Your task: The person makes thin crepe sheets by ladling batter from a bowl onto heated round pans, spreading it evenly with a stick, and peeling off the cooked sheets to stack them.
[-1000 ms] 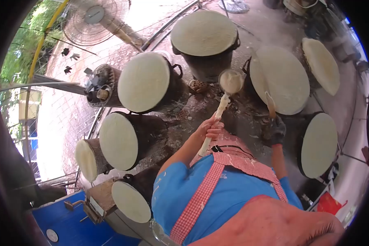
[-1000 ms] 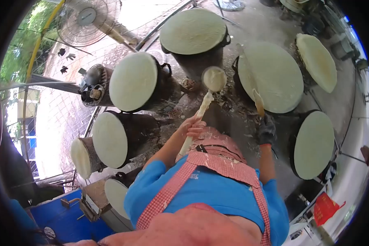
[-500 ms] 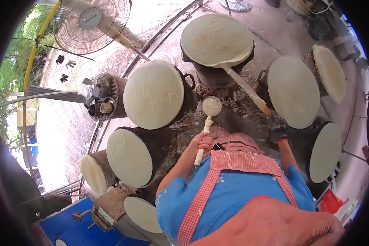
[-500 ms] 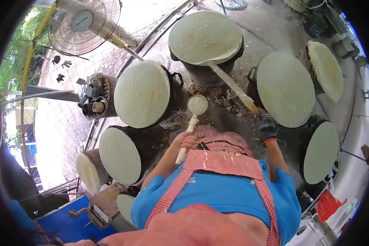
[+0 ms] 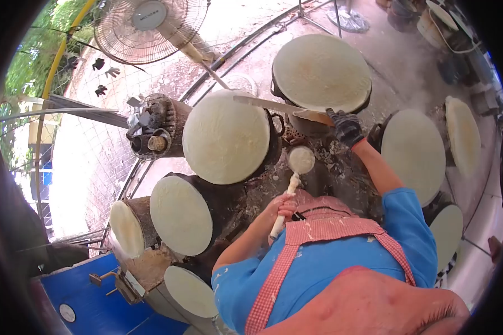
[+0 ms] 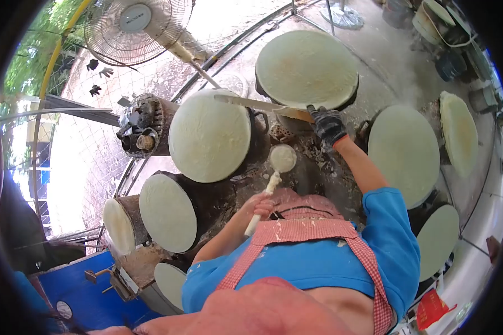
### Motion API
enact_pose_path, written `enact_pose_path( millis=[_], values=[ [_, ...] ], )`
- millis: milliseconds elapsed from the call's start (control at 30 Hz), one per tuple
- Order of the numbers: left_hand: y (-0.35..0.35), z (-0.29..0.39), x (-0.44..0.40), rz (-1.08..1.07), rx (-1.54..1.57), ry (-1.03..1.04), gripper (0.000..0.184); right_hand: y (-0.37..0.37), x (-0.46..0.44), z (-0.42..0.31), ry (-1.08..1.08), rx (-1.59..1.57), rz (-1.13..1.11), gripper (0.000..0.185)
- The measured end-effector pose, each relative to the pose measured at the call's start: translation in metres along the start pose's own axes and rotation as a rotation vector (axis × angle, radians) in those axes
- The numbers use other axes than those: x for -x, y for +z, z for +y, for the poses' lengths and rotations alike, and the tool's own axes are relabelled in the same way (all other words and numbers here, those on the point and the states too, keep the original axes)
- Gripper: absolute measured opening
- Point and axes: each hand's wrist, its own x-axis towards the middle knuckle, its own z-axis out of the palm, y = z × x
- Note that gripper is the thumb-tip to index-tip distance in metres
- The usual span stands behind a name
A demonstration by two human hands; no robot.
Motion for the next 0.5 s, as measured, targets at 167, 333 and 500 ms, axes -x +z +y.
enact_pose_path(
  millis=[167, 333, 500],
  values=[
    [-0.004, 0.005, -0.002, 0.043, 0.000, -0.083, 0.031, 0.010, -0.058, 0.013, -0.157, 0.037, -0.078, 0.036],
    [-0.005, 0.022, -0.007, 0.059, -0.065, -0.101, 0.030, -0.018, -0.110, 0.043, -0.136, -0.071, -0.196, 0.018],
    [0.003, 0.041, -0.013, 0.013, -0.053, -0.183, 0.022, -0.044, -0.193, 0.168, -0.190, -0.059, 0.093, 0.018]
  ],
)
